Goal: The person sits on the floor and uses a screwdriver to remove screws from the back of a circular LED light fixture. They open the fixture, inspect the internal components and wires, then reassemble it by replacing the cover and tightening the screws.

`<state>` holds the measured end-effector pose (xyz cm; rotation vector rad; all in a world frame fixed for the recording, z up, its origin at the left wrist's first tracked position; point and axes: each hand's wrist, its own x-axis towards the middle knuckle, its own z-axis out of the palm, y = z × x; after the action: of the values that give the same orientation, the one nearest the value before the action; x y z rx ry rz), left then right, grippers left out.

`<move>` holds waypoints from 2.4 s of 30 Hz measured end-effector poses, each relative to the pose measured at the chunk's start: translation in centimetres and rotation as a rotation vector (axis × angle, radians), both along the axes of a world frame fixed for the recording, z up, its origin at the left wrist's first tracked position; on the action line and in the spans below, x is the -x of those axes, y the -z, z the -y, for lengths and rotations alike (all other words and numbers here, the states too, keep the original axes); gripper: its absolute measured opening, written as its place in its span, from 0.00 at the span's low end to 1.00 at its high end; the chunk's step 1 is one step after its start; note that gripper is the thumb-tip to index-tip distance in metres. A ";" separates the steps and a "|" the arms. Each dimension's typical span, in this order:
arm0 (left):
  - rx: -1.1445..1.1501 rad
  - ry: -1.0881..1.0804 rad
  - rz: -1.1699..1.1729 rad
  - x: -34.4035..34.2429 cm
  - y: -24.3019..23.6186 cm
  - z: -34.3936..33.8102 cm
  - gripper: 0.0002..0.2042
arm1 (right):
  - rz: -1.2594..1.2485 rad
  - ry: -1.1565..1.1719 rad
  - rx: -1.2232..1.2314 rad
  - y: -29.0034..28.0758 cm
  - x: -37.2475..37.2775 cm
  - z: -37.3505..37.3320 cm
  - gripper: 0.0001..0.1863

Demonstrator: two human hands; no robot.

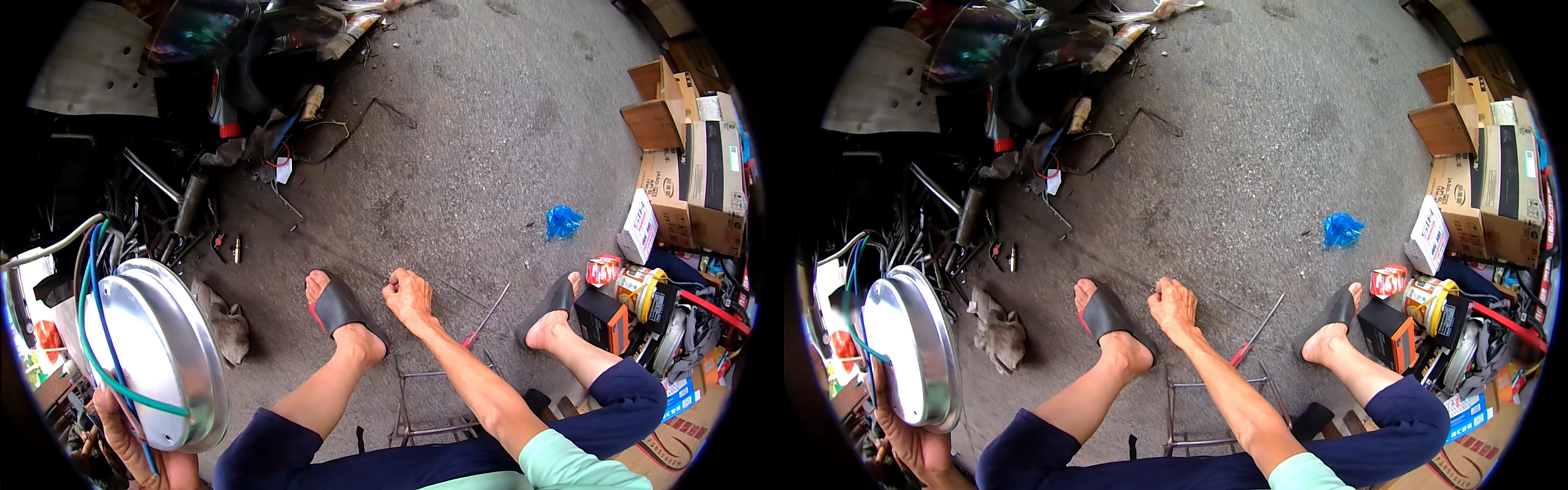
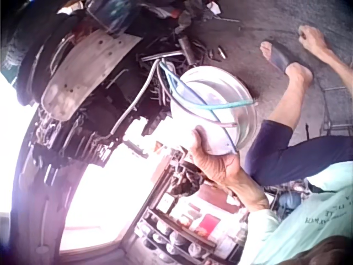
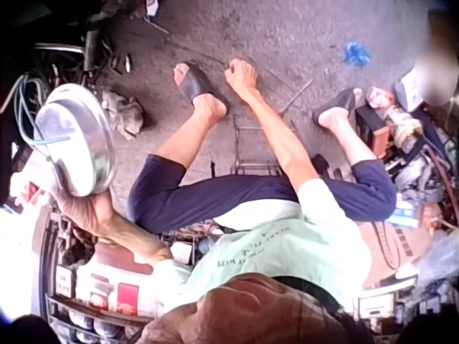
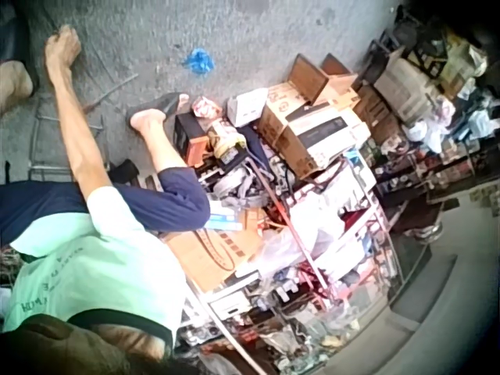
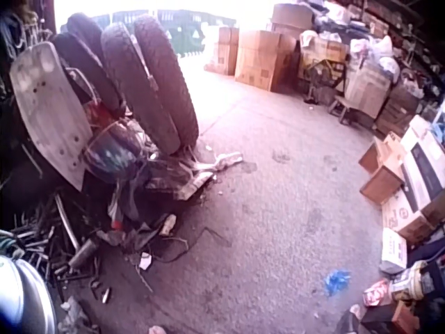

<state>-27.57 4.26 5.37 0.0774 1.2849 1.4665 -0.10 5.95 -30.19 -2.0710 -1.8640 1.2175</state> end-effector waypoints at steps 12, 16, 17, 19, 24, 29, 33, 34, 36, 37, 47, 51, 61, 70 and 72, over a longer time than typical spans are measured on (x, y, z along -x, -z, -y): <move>0.009 -0.078 -0.024 -1.1 0.1 -0.3 0.17 | -0.006 -0.109 0.057 -0.7 1.3 -1.7 0.08; 0.077 -0.143 0.114 -1.3 -1.2 -0.5 0.18 | 0.118 -0.071 0.024 -0.7 1.5 -1.8 0.08; 0.106 -0.163 0.112 -1.6 -1.3 -0.8 0.18 | 0.151 -0.044 -0.002 -0.6 1.5 -1.6 0.08; 0.096 -0.136 -0.040 -2.1 -0.7 -0.8 0.17 | 0.145 -0.074 -0.049 -0.7 1.3 -1.2 0.09; 0.081 -0.138 -0.079 -2.8 -0.9 -1.2 0.16 | 0.141 -0.221 -0.110 0.1 0.9 -0.5 0.11; 0.062 -0.133 -0.050 -4.8 -1.3 -2.4 0.15 | 0.014 -0.015 0.069 -0.1 -1.2 -2.2 0.09; 0.030 -0.129 -0.072 -6.3 -2.4 -2.0 0.14 | -0.729 0.458 0.545 -2.9 -5.5 -3.4 0.05; 0.019 -0.149 -0.078 -6.6 -2.9 -1.9 0.14 | -0.810 0.521 0.610 -3.8 -6.5 -3.2 0.05; 0.073 -0.174 -0.172 -8.1 -2.7 -2.5 0.14 | -0.972 0.558 0.635 -5.9 -9.0 -3.0 0.02; 0.072 -0.173 -0.183 -8.6 -3.0 -2.7 0.14 | -1.094 0.566 0.631 -7.0 -10.0 -2.6 0.01; -0.095 0.135 -0.174 -12.1 -3.4 -3.5 0.19 | -1.601 0.613 0.527 -20.1 -12.2 1.9 0.06; -0.101 0.226 -0.130 -12.2 -2.2 -3.8 0.18 | -1.730 0.659 0.503 -24.2 -13.1 2.8 0.07; -0.120 0.296 -0.177 -11.0 -1.5 -3.1 0.19 | -1.806 0.668 0.431 -30.1 -13.9 8.1 0.09; -0.118 0.232 -0.165 -9.1 -1.9 -2.6 0.17 | -1.814 0.655 0.562 -33.4 -11.1 8.9 0.10; -0.100 0.228 -0.174 -9.2 -2.2 -2.4 0.21 | -1.863 0.595 0.579 -33.4 -10.9 9.0 0.13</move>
<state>-18.42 6.63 7.56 0.4130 1.2948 1.3485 10.77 -3.08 3.22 -0.5206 -0.0392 2.1739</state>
